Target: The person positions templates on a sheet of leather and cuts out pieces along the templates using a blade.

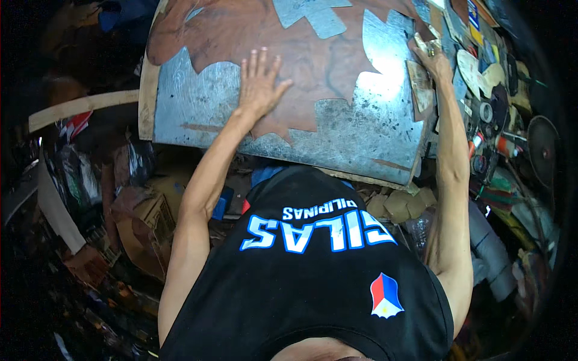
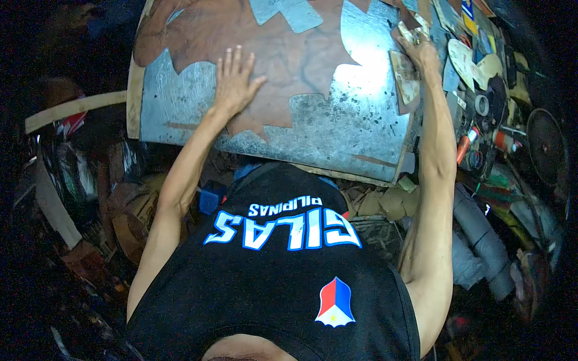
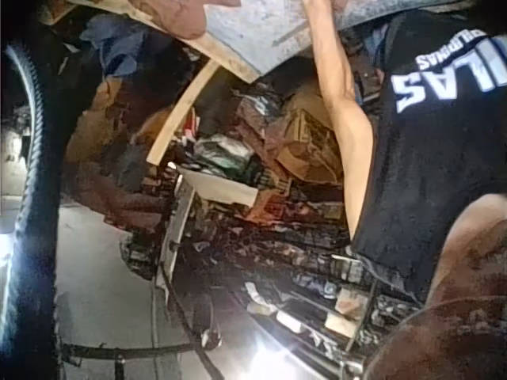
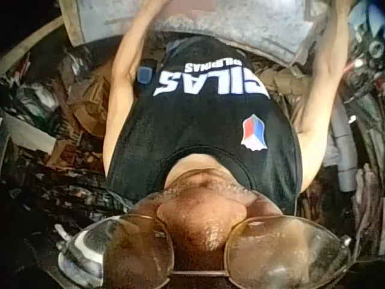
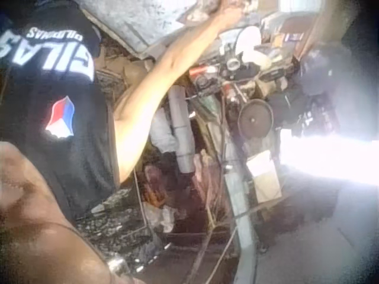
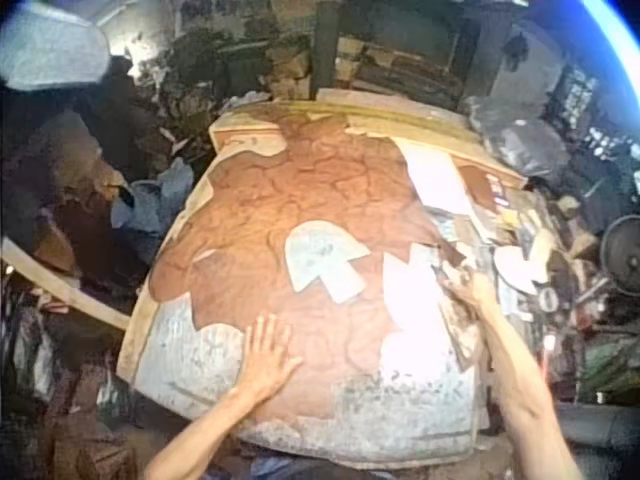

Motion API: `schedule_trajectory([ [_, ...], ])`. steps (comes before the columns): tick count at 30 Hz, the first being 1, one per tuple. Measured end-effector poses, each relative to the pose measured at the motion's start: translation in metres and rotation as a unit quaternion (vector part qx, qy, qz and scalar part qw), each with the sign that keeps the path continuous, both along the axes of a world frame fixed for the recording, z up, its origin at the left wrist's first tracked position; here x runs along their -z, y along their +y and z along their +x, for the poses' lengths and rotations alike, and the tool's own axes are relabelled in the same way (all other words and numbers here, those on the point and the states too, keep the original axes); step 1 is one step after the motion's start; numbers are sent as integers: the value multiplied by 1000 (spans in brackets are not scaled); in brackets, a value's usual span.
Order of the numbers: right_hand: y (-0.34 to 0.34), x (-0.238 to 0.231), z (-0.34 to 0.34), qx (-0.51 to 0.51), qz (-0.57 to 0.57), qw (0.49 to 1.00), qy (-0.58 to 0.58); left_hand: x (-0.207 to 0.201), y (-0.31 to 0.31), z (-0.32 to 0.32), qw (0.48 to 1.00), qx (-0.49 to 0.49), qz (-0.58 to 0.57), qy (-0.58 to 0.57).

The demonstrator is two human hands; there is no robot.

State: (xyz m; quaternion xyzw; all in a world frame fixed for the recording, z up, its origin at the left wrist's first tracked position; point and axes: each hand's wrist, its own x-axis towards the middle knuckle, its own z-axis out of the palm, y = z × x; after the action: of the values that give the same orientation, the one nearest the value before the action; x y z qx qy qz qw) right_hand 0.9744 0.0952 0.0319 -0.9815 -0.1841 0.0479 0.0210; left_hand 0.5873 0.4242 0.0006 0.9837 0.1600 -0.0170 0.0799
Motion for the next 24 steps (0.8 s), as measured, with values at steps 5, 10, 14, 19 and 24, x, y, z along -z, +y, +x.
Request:
schedule_trajectory([
  [5,8,-18,-1,-45,-2,999,18,-7,-53,-64,995,70,-73,7],
  [10,-36,-30,2,15,11,981,-191,-22,-81,-126,975,158,-156,-6],
  [14,-55,-68,-12,62,218,930,-290,-37,-82,-148,964,170,-204,-26],
  [19,2,-115,-123,106,510,850,79,-31,-57,-159,942,173,-267,-110],
  [24,92,-106,-242,52,457,800,385,-72,-28,-112,943,94,-215,-235],
])
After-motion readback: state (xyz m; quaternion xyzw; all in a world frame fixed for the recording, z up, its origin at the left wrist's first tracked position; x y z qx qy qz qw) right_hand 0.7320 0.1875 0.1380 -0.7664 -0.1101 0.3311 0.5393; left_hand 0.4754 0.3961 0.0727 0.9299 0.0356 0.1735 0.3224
